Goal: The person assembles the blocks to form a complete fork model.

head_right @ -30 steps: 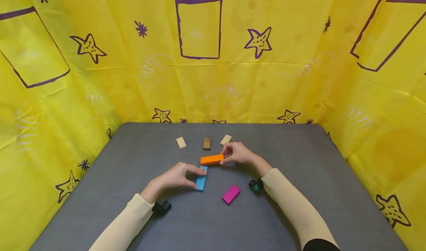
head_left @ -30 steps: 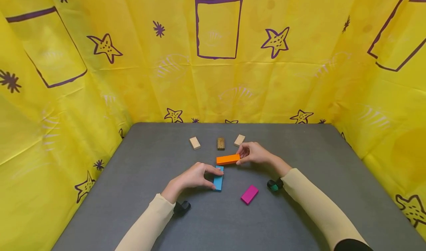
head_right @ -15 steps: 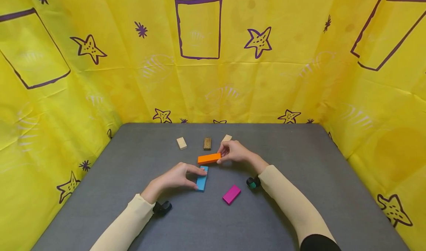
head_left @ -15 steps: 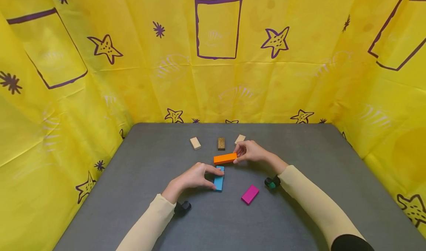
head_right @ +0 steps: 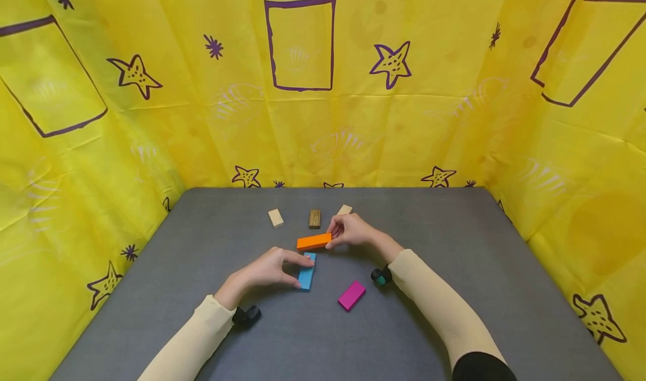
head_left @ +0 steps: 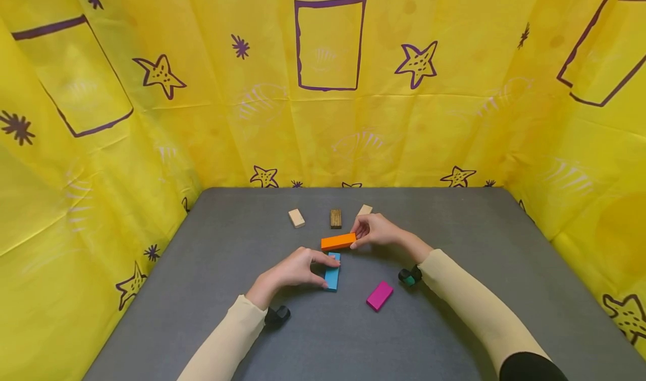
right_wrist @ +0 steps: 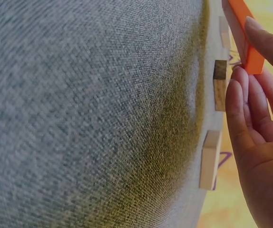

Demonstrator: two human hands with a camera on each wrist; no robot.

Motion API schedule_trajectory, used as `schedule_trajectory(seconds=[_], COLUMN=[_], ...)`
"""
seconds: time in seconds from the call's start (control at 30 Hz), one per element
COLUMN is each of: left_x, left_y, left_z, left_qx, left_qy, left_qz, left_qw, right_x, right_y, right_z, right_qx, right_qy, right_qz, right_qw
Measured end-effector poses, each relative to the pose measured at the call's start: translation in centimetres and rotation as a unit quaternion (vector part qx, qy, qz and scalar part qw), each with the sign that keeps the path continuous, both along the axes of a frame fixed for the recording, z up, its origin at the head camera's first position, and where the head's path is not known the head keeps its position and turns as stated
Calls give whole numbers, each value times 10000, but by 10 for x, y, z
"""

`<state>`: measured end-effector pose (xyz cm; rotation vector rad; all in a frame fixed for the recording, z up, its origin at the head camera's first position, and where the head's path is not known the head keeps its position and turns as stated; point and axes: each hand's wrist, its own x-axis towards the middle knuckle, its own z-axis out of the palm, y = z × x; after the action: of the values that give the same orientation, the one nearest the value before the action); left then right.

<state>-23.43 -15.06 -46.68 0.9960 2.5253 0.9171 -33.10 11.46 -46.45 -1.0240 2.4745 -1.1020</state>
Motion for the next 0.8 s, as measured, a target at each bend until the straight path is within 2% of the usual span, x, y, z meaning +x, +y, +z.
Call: schedule_trajectory(seconds=[0.27, 0.5, 0.8], left_x=[0, 0, 0], left_y=[0, 1, 0], left_z=[0, 0, -1], left_qx=[20, -6, 31], left_qy=[54, -71, -23], left_qz=[-62, -5, -34], left_qw=[10000, 10000, 10000], right_x=[1, 0, -2], right_y=[-4, -9, -12], right_z=[1, -2, -6], right_qx=[91, 201, 157], right_qy=[-34, -73, -108], right_qz=[-4, 19, 135], right_qw=[10000, 9998, 9997])
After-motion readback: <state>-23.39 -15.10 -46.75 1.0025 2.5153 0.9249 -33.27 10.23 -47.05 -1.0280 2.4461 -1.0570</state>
